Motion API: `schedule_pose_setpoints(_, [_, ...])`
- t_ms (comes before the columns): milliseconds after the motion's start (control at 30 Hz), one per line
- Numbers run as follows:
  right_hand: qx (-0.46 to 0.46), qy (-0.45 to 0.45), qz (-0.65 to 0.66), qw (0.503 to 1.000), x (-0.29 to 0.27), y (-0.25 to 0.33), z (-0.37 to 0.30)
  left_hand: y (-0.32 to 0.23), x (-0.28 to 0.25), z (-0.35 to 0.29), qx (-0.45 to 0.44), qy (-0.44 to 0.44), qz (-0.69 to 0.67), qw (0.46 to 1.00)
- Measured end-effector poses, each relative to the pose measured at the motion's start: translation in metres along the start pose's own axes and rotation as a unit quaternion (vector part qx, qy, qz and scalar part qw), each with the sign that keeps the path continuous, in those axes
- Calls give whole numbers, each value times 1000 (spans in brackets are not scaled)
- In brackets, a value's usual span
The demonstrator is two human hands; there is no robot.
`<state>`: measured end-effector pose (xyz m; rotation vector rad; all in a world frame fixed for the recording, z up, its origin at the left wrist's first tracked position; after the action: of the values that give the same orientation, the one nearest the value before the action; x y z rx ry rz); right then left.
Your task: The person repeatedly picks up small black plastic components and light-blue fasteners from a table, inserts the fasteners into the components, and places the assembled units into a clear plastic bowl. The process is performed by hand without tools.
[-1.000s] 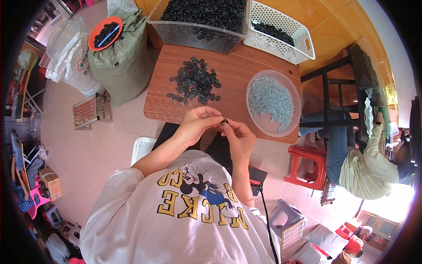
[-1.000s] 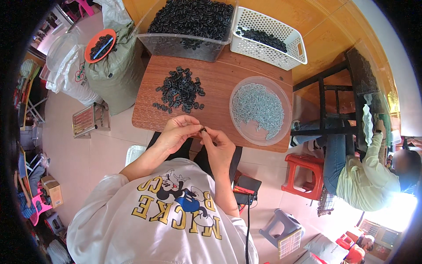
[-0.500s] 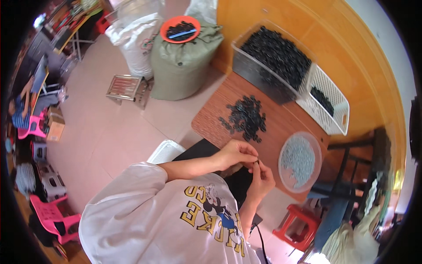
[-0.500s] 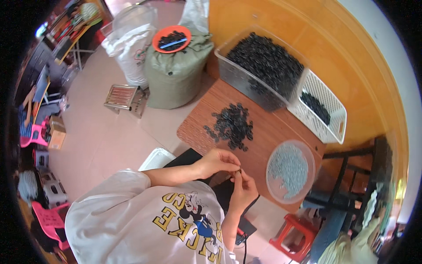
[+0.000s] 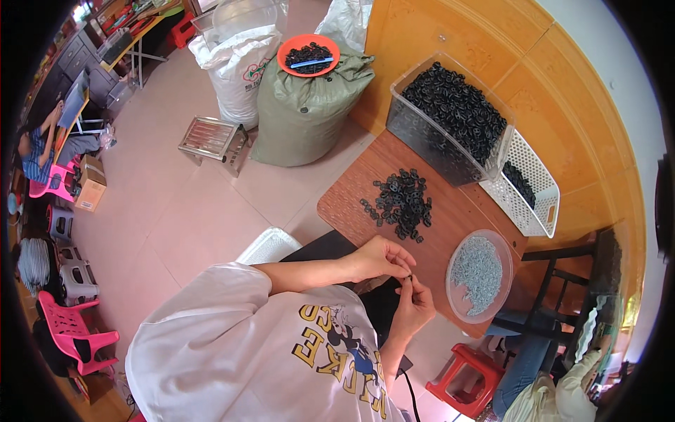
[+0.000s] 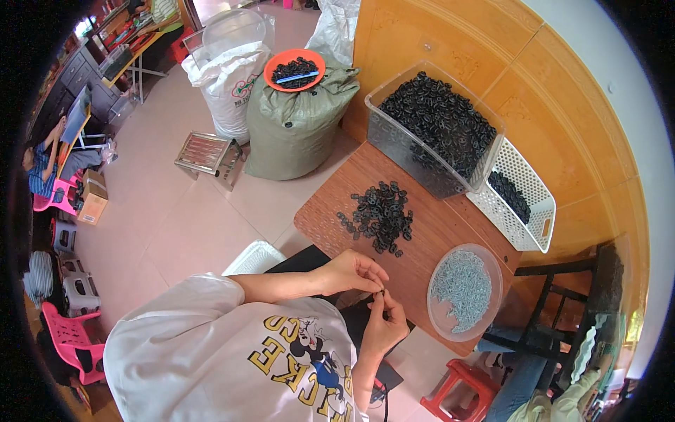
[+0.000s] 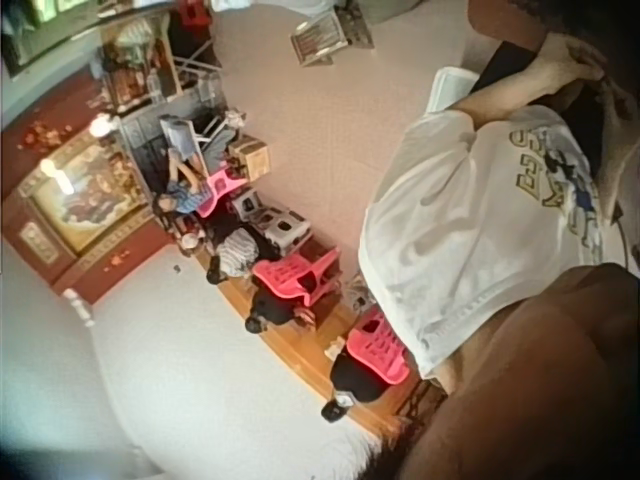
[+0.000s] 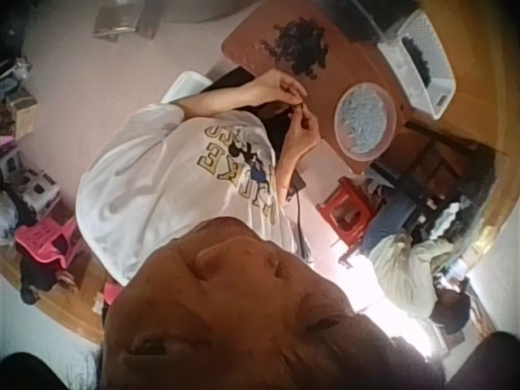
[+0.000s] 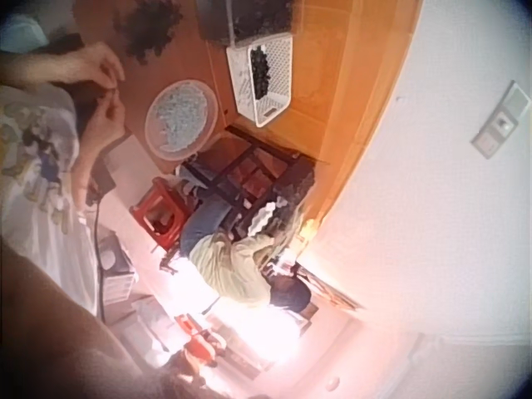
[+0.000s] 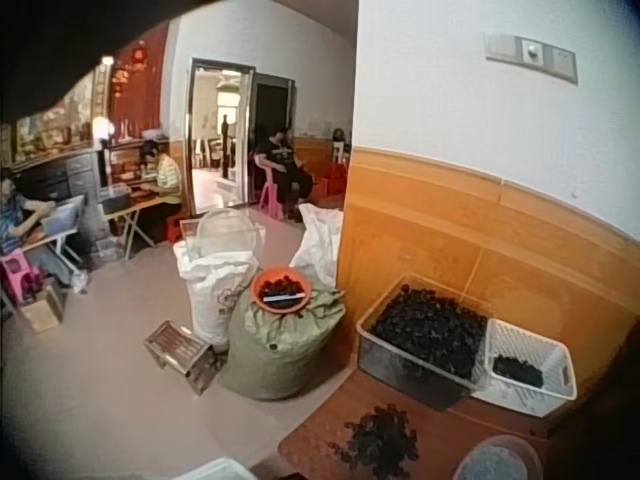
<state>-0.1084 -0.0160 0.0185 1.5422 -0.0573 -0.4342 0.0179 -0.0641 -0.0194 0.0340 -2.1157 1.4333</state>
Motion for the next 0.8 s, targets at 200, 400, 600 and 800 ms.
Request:
schedule_pose_setpoints(200, [53, 29, 28, 998, 9, -6, 1, 14, -15, -3, -15, -30, -56, 998])
schedule_pose_setpoints(400, [73, 47, 101, 991, 6, -22, -3, 21, -16, -6, -40, -41, -88, 994])
schedule_pose_setpoints(600, [80, 42, 91, 992, 2, -27, -3, 25, -15, -6, -58, -49, -56, 996])
schedule_pose_setpoints(800, [59, 35, 43, 997, -1, -35, -1, 25, -14, -4, -60, -63, -33, 996])
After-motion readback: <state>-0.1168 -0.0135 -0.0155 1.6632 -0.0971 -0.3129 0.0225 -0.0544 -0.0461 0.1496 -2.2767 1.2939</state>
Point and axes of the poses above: each hand's wrist, its own z-axis towards the middle knuckle, its own x-axis out of the palm, y = z × x, the point moved 9 cm from there along z, towards the middle knuckle, and after that the axes turned 2 degrees about -z, right-handed, at the moved point
